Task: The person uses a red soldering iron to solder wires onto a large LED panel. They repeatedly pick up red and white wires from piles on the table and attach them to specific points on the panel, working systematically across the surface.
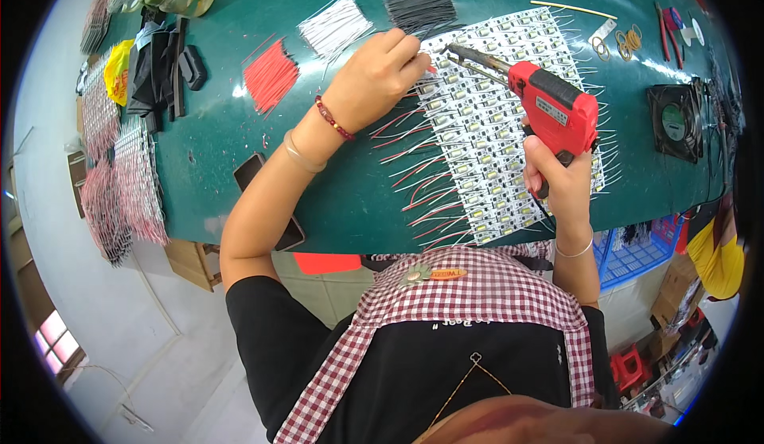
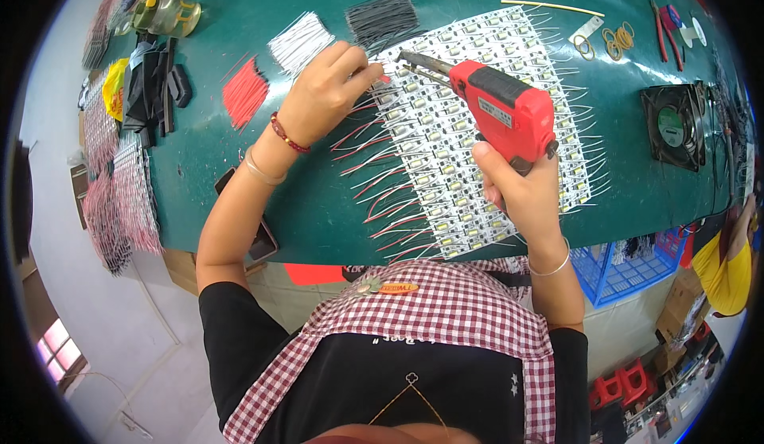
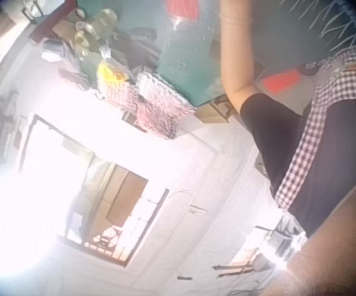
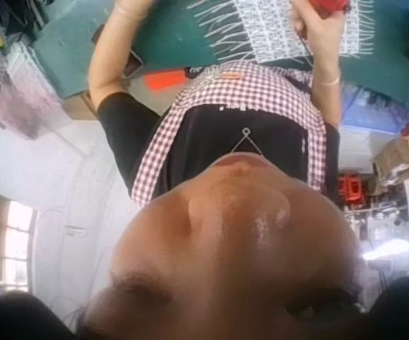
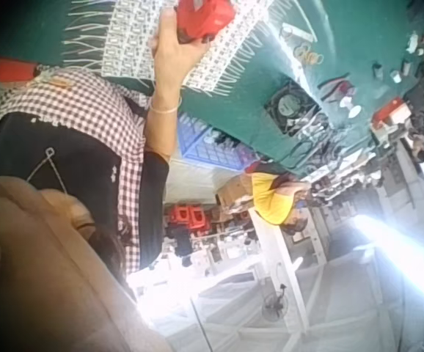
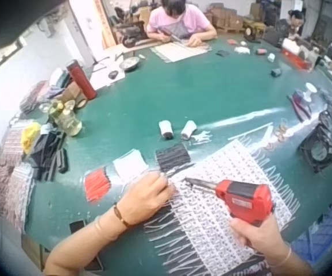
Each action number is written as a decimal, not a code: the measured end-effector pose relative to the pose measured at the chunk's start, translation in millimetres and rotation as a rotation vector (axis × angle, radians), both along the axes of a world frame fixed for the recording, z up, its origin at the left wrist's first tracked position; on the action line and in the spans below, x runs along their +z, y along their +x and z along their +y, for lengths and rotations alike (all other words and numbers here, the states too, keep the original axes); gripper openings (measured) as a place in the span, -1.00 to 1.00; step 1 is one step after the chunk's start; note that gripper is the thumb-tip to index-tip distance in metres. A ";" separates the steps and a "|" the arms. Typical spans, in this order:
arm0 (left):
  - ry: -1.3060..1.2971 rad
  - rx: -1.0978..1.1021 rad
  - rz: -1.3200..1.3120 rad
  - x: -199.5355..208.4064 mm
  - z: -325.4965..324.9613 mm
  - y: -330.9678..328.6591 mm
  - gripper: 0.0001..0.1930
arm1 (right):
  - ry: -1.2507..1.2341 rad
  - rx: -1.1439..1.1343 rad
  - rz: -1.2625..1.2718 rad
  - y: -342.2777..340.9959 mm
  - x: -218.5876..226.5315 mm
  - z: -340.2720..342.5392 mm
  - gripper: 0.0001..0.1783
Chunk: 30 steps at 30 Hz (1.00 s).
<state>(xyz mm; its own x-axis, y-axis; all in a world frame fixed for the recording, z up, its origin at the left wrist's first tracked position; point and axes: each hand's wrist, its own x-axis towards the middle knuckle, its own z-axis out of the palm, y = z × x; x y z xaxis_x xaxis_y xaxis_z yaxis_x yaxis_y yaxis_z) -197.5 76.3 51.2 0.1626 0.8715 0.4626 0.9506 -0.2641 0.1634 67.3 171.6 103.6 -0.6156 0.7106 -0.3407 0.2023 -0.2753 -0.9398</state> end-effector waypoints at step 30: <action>-0.085 0.007 -0.030 -9.2 0.8 8.8 -0.84 | 0.033 0.004 -0.103 9.5 -1.0 -9.3 -0.83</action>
